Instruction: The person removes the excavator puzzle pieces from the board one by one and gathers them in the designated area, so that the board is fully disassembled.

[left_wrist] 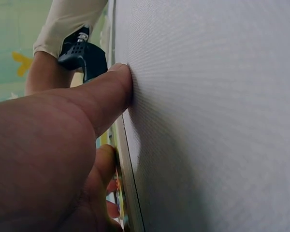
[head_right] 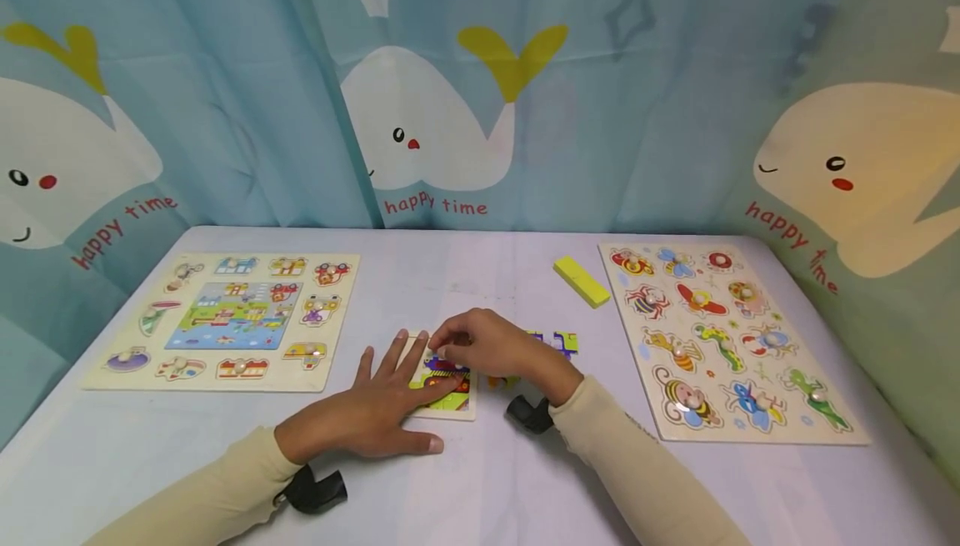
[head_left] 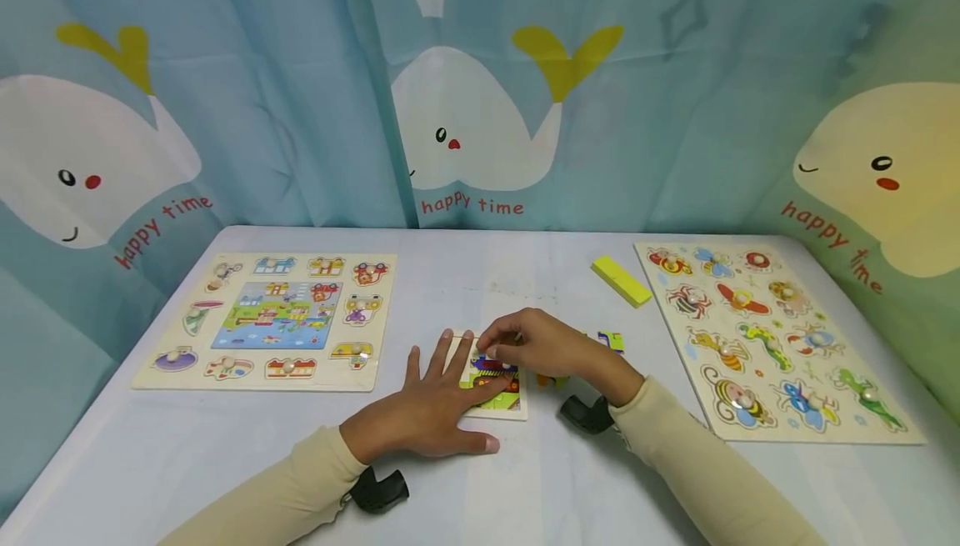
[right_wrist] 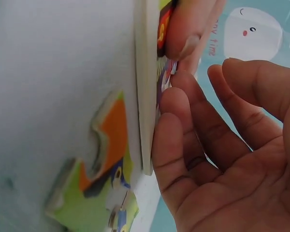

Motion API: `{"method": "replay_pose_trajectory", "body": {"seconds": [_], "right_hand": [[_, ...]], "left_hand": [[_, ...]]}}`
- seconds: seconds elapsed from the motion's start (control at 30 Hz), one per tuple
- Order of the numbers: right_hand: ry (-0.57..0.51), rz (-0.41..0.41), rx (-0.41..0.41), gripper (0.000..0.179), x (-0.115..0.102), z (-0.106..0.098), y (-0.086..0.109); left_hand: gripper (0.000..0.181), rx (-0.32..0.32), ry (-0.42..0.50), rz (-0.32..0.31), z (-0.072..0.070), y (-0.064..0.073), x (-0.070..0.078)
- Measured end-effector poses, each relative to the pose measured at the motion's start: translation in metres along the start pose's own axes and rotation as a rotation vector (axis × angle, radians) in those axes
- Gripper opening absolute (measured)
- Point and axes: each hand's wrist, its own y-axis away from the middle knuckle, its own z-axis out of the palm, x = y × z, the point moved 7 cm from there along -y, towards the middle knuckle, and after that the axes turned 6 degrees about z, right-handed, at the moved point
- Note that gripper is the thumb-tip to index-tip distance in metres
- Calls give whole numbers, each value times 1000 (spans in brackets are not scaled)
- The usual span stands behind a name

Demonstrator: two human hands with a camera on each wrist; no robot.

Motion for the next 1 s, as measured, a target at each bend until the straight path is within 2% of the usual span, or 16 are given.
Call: {"method": "replay_pose_trajectory", "body": {"seconds": [0.47, 0.63, 0.8, 1.0], "right_hand": [[18, -71, -1, 19, -15, 0, 4], [26, -113, 31, 19, -18, -4, 5], [-17, -150, 39, 19, -19, -6, 5], [-77, -129, 34, 18, -16, -3, 4]], "left_hand": [[72, -8, -28, 0, 0, 0, -1], [72, -7, -19, 6, -2, 0, 0], [72, -8, -17, 8, -2, 0, -1], [72, -11, -5, 15, 0, 0, -2]]}}
